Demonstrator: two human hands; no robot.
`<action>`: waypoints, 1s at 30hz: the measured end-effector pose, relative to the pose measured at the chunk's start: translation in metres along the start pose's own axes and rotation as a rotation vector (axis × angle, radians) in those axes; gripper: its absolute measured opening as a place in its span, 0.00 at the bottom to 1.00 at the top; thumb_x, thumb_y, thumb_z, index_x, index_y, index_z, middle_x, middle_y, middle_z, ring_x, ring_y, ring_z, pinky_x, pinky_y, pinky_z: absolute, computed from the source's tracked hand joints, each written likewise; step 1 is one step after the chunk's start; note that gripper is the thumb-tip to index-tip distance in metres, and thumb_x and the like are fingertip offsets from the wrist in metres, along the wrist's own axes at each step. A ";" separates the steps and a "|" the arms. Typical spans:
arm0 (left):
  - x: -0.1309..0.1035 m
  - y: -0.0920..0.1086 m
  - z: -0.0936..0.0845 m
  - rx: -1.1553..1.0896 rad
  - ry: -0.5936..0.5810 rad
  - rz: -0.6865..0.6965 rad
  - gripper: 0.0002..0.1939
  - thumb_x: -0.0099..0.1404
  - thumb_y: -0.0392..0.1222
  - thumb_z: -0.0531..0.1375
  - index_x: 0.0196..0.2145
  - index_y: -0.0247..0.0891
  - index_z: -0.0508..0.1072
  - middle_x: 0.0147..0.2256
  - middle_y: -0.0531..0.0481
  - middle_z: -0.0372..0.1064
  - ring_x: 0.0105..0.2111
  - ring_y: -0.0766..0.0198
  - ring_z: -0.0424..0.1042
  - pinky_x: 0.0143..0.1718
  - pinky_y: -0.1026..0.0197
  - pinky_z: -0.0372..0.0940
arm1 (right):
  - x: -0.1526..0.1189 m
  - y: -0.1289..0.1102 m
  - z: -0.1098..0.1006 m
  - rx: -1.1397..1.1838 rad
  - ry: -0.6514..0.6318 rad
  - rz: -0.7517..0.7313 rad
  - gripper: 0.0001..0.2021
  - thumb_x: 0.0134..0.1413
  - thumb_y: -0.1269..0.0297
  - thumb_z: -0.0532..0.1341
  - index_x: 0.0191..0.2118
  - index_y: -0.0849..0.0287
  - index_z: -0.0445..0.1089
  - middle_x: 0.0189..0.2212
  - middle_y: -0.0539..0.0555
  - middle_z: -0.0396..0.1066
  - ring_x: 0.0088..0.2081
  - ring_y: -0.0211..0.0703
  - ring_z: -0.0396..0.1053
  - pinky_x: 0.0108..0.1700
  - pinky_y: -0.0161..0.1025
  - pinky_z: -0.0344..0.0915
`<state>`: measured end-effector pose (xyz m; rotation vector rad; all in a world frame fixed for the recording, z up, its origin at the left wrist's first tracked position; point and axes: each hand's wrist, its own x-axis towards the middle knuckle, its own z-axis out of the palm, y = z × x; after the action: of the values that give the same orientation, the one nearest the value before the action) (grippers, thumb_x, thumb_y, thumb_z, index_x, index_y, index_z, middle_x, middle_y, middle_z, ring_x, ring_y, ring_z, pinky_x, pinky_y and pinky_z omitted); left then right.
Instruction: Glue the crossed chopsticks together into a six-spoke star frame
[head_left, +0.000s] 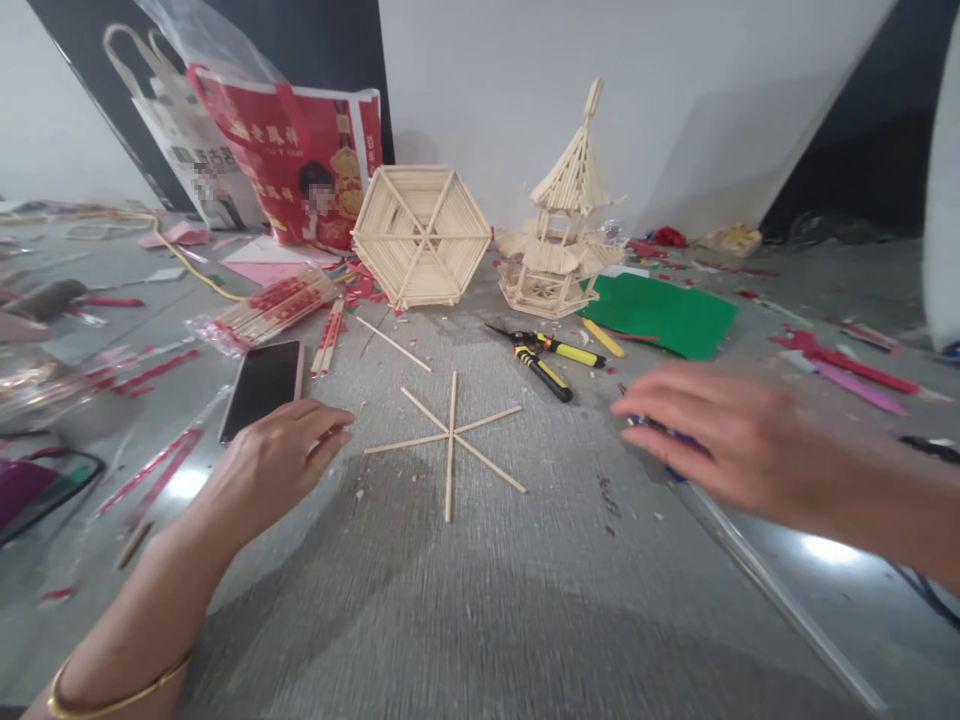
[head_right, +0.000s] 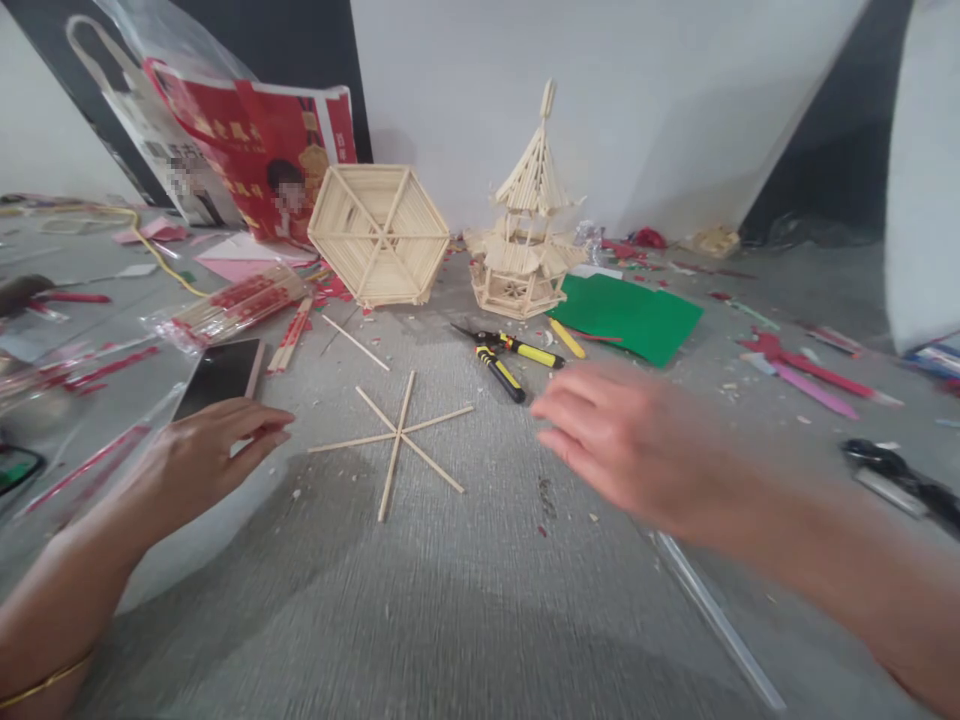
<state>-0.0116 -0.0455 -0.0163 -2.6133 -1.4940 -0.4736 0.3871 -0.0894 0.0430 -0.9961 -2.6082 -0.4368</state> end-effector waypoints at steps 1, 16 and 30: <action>0.000 0.001 -0.002 -0.002 0.011 0.000 0.17 0.71 0.47 0.48 0.43 0.36 0.73 0.40 0.45 0.73 0.41 0.58 0.72 0.43 0.57 0.65 | -0.010 -0.005 0.004 0.002 -0.025 0.019 0.12 0.65 0.66 0.50 0.37 0.61 0.70 0.35 0.58 0.72 0.35 0.46 0.72 0.36 0.43 0.68; 0.001 -0.005 -0.003 0.006 -0.034 -0.070 0.17 0.70 0.45 0.48 0.42 0.36 0.73 0.41 0.44 0.73 0.40 0.57 0.72 0.43 0.56 0.66 | -0.114 0.073 0.029 0.001 -0.264 0.587 0.17 0.55 0.56 0.53 0.44 0.57 0.72 0.45 0.67 0.72 0.46 0.60 0.71 0.49 0.56 0.67; 0.000 -0.009 -0.001 -0.001 -0.047 -0.106 0.19 0.70 0.48 0.47 0.41 0.37 0.73 0.41 0.43 0.74 0.41 0.55 0.73 0.43 0.54 0.66 | -0.111 0.070 0.061 0.047 -0.387 0.522 0.20 0.48 0.68 0.53 0.48 0.61 0.71 0.48 0.71 0.70 0.49 0.62 0.70 0.51 0.56 0.68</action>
<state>-0.0198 -0.0408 -0.0162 -2.5726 -1.6530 -0.4255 0.5020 -0.0811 -0.0437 -1.8235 -2.5011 -0.0527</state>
